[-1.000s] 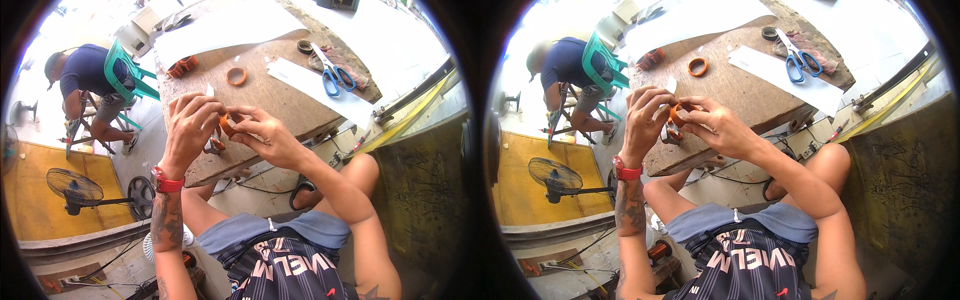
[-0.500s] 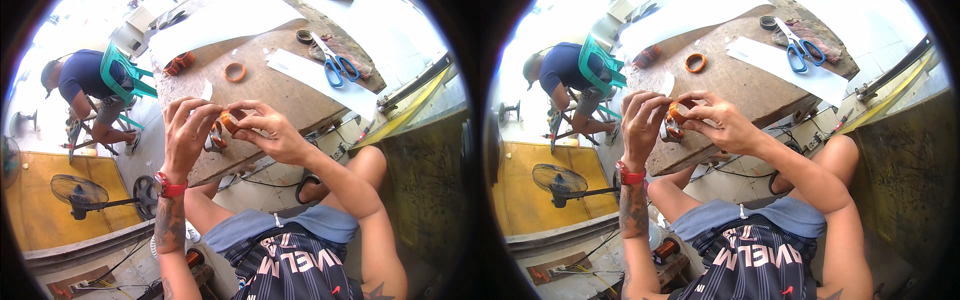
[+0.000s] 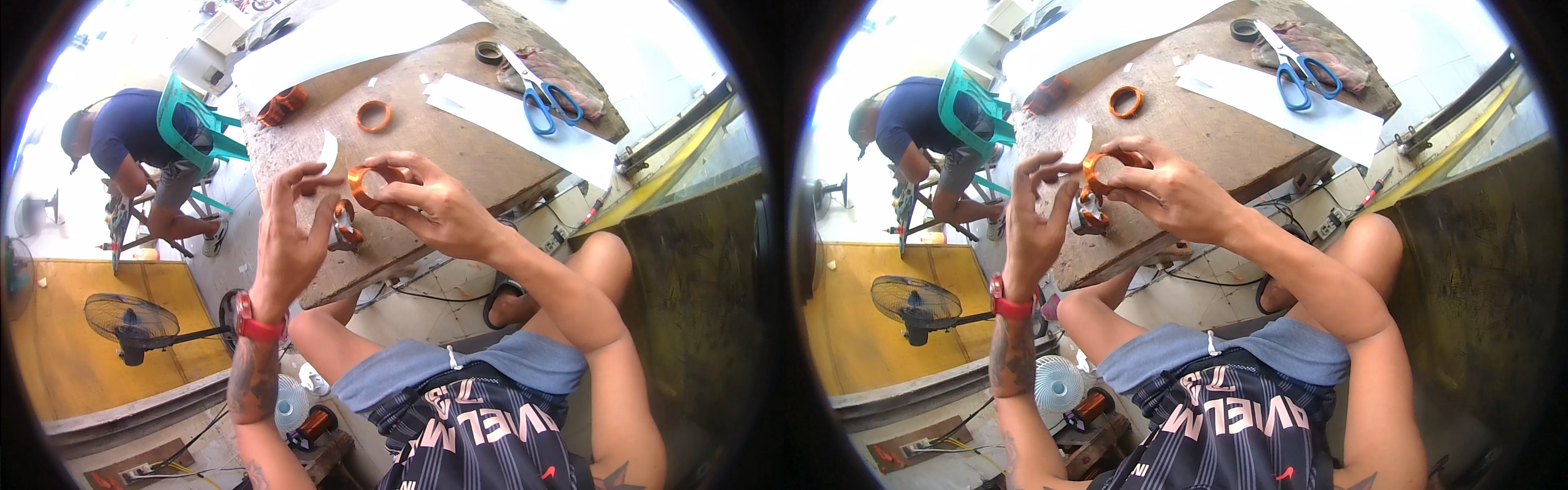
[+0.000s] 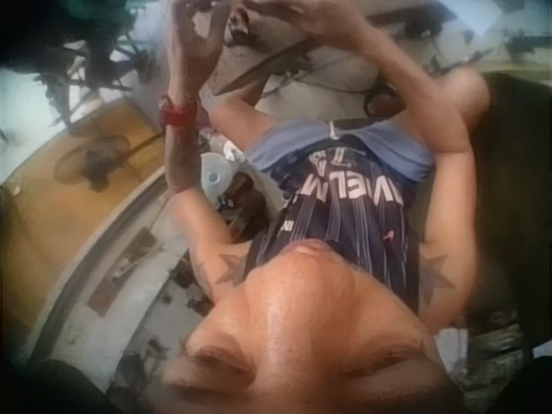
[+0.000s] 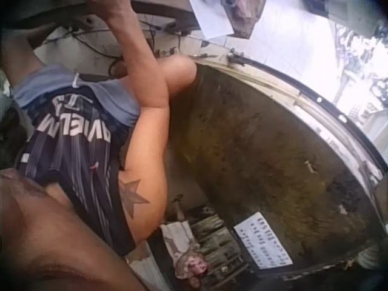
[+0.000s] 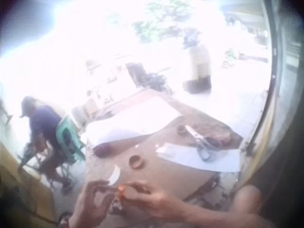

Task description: The person winds copper wire around a small rectangular core, cuts the wire with scissors, and places small white paper pieces between wire layers. The person repeats this process to build up multiple layers of wire on the core.

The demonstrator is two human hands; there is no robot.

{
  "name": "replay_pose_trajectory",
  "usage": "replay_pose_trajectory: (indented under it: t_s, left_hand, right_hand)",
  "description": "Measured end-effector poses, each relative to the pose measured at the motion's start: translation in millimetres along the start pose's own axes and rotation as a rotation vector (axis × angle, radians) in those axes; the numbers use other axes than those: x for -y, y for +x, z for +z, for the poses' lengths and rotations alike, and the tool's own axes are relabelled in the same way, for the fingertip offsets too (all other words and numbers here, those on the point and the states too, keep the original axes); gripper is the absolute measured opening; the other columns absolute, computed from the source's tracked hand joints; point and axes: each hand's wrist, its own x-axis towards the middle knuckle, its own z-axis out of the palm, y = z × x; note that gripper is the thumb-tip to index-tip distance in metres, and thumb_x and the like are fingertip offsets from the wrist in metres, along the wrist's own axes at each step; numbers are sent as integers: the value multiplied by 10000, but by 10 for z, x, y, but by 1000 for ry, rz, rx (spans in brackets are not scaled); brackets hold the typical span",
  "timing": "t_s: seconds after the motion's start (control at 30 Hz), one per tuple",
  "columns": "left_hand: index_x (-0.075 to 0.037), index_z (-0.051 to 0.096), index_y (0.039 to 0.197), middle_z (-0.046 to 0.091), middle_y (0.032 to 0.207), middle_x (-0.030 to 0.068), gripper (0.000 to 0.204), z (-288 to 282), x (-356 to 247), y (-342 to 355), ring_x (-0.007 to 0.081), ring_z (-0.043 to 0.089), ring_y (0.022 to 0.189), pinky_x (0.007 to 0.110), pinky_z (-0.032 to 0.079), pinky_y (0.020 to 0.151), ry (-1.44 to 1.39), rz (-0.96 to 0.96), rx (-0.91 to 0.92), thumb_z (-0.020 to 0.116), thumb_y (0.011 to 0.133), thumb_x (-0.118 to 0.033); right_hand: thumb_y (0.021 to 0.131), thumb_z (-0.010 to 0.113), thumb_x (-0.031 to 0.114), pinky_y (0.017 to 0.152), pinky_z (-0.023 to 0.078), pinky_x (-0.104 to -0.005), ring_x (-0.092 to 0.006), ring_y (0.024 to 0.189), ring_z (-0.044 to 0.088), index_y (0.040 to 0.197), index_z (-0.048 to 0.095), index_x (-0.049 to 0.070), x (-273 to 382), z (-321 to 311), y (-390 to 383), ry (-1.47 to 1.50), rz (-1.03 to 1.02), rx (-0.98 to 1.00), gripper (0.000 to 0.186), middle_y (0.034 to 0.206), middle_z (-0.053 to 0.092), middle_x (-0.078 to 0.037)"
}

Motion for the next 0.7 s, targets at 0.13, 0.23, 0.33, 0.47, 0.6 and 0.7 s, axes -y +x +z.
replay_pose_trajectory:
  t_s: [0.13,0.23,0.33,0.47,0.6,0.7]
  left_hand:
    - [-14,528,1351,726,1169,89,456,233,-47,-163,158,647,964,319,553,853,-363,-155,20,767,981,-132]
    - [-16,514,1353,715,1105,86,477,279,-68,-150,110,641,935,262,582,772,-653,-225,-12,786,978,-128]
    - [-31,497,1363,720,1084,88,467,265,-114,-114,85,652,889,222,586,710,-692,-311,4,769,992,-105]
    - [-14,405,1408,720,1130,160,477,254,-178,-104,155,732,825,284,644,709,-456,-294,25,695,1033,-69]
    - [-16,403,1418,722,1150,166,484,273,-220,-104,140,722,850,280,640,711,-366,-285,20,694,1037,-82]
    - [-20,407,1426,721,1142,156,488,287,-235,-102,131,710,889,274,638,715,-367,-304,4,695,1038,-85]
  right_hand:
    - [971,741,107,984,607,-438,-370,1236,650,1124,739,20,-2,57,-2,-40,-25,-55,176,1421,568,-193]
    - [945,759,62,983,610,-419,-332,1211,665,1122,730,9,-1,75,-1,-75,-61,-61,187,1442,563,-161]
    - [928,773,42,970,614,-407,-311,1176,681,1117,727,3,-9,88,-14,-136,-81,-71,198,1451,562,-144]
    - [921,779,42,938,624,-403,-307,1139,694,1107,727,-5,-25,108,-29,-219,-67,-47,199,1448,563,-142]
    - [936,763,67,909,628,-404,-314,1126,702,1102,727,-11,-29,110,-38,-278,-87,-61,187,1441,566,-153]
    - [970,732,123,900,627,-412,-340,1149,703,1112,729,-8,-20,101,-47,-270,-73,-73,193,1429,572,-171]
